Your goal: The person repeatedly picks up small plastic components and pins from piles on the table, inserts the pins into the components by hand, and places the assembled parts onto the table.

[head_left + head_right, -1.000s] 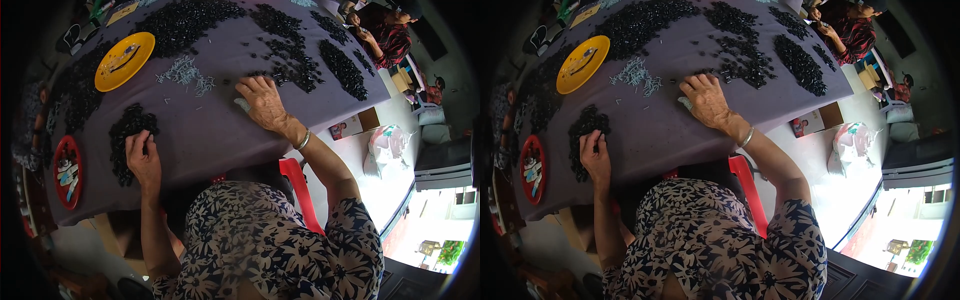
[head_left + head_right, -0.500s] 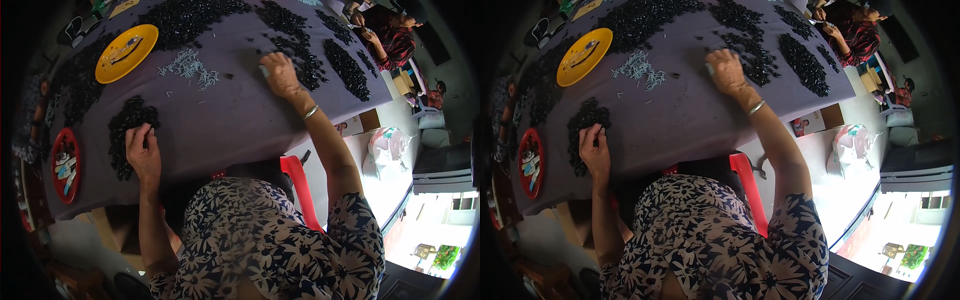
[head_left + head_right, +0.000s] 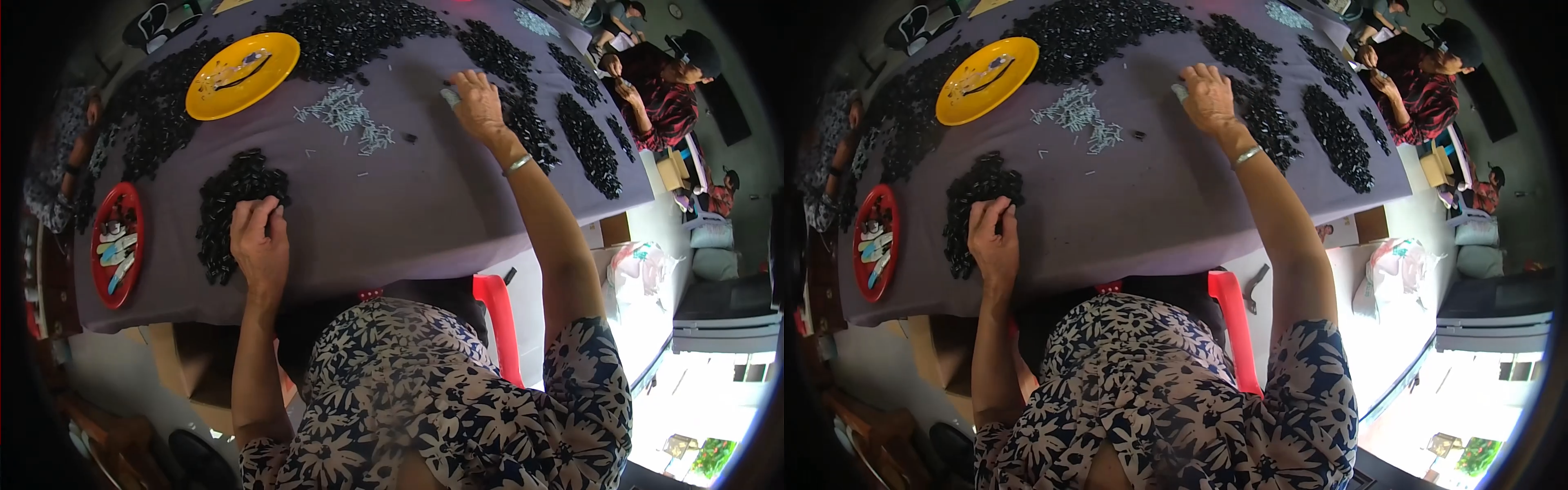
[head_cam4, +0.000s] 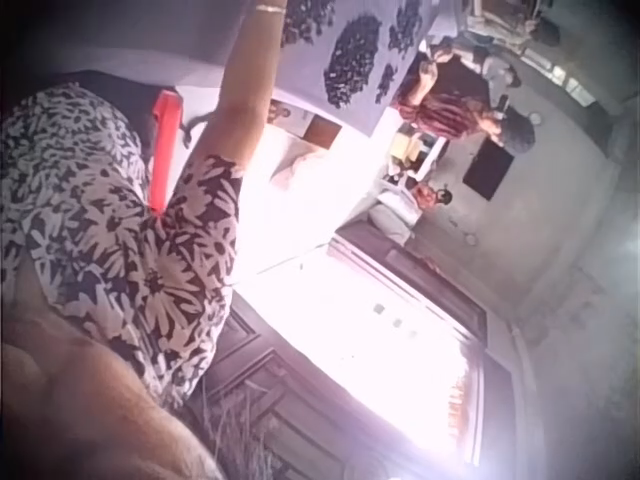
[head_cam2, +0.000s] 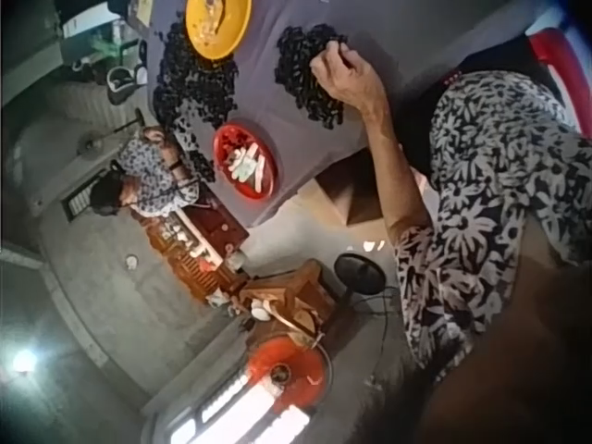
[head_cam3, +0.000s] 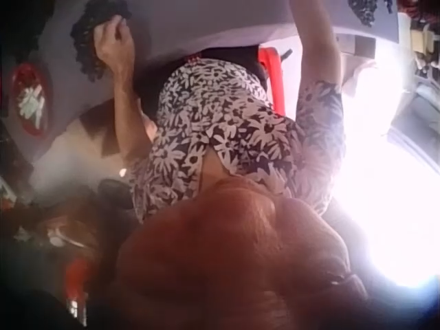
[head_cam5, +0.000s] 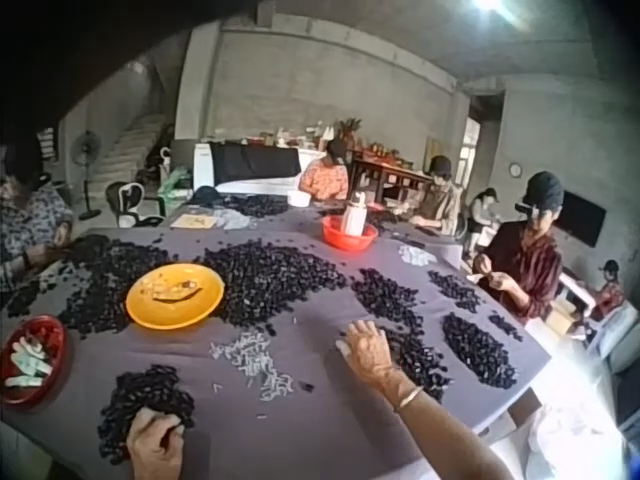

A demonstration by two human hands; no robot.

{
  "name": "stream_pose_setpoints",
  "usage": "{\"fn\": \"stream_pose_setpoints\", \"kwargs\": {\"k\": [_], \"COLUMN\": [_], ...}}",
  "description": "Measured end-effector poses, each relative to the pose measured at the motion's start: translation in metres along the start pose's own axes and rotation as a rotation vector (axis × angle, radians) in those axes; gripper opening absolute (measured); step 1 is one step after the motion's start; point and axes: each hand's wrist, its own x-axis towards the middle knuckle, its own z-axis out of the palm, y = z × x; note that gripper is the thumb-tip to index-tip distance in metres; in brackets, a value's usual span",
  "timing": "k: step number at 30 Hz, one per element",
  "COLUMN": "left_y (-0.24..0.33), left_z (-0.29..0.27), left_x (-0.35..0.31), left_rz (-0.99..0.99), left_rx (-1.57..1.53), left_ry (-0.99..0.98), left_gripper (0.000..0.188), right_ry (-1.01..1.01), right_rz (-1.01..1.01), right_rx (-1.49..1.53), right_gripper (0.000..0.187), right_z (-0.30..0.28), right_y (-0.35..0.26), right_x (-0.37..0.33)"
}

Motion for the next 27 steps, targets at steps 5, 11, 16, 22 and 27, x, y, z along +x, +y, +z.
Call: {"fn": "stream_pose_setpoints", "kwargs": {"k": [5, 11, 16, 22, 27], "left_y": [0.002, 0.004, 0.003, 0.011, 0.014], "left_z": [0.001, -0.003, -0.005, -0.004, -0.01], "left_x": [0.0, -0.003, -0.001, 0.007, 0.003], "left_rz": [0.045, 0.028, -0.052, -0.078, -0.068], "left_rx": [0.047, 0.017, 0.013, 0.059, 0.19], "left_ry": [-0.027, -0.034, -0.069, -0.123, -0.227], "left_gripper": [0.019, 0.02, 0.019, 0.019, 0.025], "right_ry": [-0.071, -0.223, -0.192, -0.174, 0.094], "right_rz": [-0.052, 0.061, 0.097, 0.188, 0.164], "right_rx": [-0.198, -0.169, -0.19, 0.032, 0.444], "right_gripper": [0.025, 0.021, 0.022, 0.016, 0.028], "right_z": [0.043, 0.037, 0.018, 0.0, 0.105], "right_y": [0.016, 0.067, 0.06, 0.068, 0.121], "right_x": [0.025, 0.019, -0.004, 0.041, 0.129]}}
